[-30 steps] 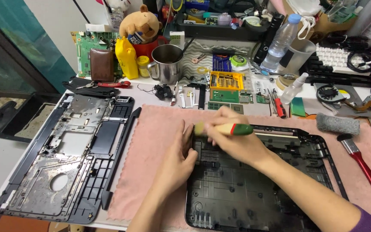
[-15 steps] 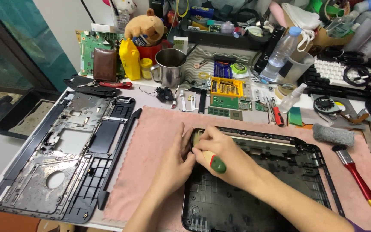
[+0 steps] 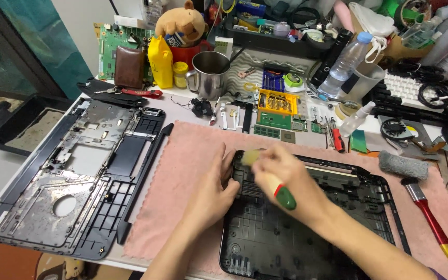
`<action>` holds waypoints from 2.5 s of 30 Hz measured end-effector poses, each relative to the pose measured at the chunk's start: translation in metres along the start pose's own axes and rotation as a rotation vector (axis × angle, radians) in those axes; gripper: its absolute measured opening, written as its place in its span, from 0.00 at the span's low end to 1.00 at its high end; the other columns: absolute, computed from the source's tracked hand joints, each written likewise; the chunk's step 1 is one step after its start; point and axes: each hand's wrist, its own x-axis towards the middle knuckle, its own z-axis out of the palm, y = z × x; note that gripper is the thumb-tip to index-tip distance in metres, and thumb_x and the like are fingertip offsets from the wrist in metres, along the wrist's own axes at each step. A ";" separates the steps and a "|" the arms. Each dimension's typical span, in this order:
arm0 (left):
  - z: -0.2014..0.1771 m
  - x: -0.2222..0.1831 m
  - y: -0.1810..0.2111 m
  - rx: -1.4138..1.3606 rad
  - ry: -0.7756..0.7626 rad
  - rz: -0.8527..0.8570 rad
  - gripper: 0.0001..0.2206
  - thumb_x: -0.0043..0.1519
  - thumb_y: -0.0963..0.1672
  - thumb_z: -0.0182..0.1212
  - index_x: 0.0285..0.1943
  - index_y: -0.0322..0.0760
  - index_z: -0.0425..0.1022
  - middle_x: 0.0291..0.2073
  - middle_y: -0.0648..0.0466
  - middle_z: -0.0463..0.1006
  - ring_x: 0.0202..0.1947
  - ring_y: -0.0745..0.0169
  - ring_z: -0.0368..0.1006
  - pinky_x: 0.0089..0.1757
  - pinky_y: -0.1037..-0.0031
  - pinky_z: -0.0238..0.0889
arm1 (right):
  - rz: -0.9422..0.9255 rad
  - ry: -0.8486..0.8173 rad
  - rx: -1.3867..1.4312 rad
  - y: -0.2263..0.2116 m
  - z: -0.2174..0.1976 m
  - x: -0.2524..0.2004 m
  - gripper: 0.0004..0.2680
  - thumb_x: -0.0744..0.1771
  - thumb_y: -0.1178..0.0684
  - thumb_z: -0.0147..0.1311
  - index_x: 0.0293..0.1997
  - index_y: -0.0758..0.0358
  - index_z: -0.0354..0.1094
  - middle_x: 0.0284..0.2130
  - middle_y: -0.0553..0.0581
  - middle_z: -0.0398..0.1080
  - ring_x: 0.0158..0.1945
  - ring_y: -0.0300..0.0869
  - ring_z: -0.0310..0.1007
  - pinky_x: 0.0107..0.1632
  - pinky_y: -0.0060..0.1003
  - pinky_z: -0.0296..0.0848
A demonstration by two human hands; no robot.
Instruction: Cleaning a disassembled laptop shell by brushing away dust from its internal and external surfaces.
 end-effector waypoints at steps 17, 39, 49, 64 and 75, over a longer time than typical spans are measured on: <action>0.001 0.002 0.004 -0.024 0.006 0.001 0.44 0.67 0.35 0.51 0.93 0.26 0.32 0.86 0.26 0.54 0.83 0.22 0.53 0.75 0.41 0.54 | 0.578 -0.136 0.417 -0.013 -0.060 0.053 0.11 0.70 0.53 0.61 0.27 0.60 0.78 0.27 0.59 0.80 0.31 0.46 0.86 0.46 0.41 0.85; -0.002 -0.005 0.014 -0.074 0.027 0.036 0.47 0.64 0.32 0.51 0.91 0.20 0.24 0.85 0.16 0.49 0.83 0.14 0.48 0.75 0.38 0.49 | 0.548 -0.182 0.396 -0.002 -0.040 0.046 0.12 0.70 0.58 0.58 0.24 0.62 0.73 0.28 0.57 0.74 0.36 0.44 0.79 0.48 0.39 0.80; -0.001 0.000 0.012 -0.111 0.008 0.024 0.48 0.66 0.33 0.51 0.91 0.23 0.19 0.85 0.17 0.49 0.84 0.15 0.46 0.74 0.38 0.49 | 0.292 0.089 0.335 -0.002 -0.019 0.046 0.08 0.72 0.55 0.61 0.36 0.62 0.85 0.35 0.57 0.77 0.32 0.45 0.82 0.41 0.39 0.81; -0.002 0.002 0.005 -0.110 0.019 0.021 0.48 0.66 0.33 0.51 0.91 0.23 0.20 0.84 0.16 0.50 0.81 0.10 0.49 0.71 0.33 0.53 | 0.085 0.259 0.142 0.010 -0.012 0.034 0.07 0.74 0.57 0.61 0.39 0.64 0.83 0.42 0.64 0.78 0.39 0.57 0.86 0.43 0.44 0.83; -0.004 0.000 0.013 -0.106 -0.003 0.032 0.48 0.66 0.33 0.52 0.90 0.21 0.19 0.85 0.15 0.48 0.83 0.12 0.47 0.74 0.36 0.49 | 0.510 -0.135 0.569 -0.004 -0.027 0.038 0.13 0.71 0.50 0.59 0.28 0.64 0.80 0.31 0.59 0.81 0.26 0.45 0.84 0.35 0.40 0.85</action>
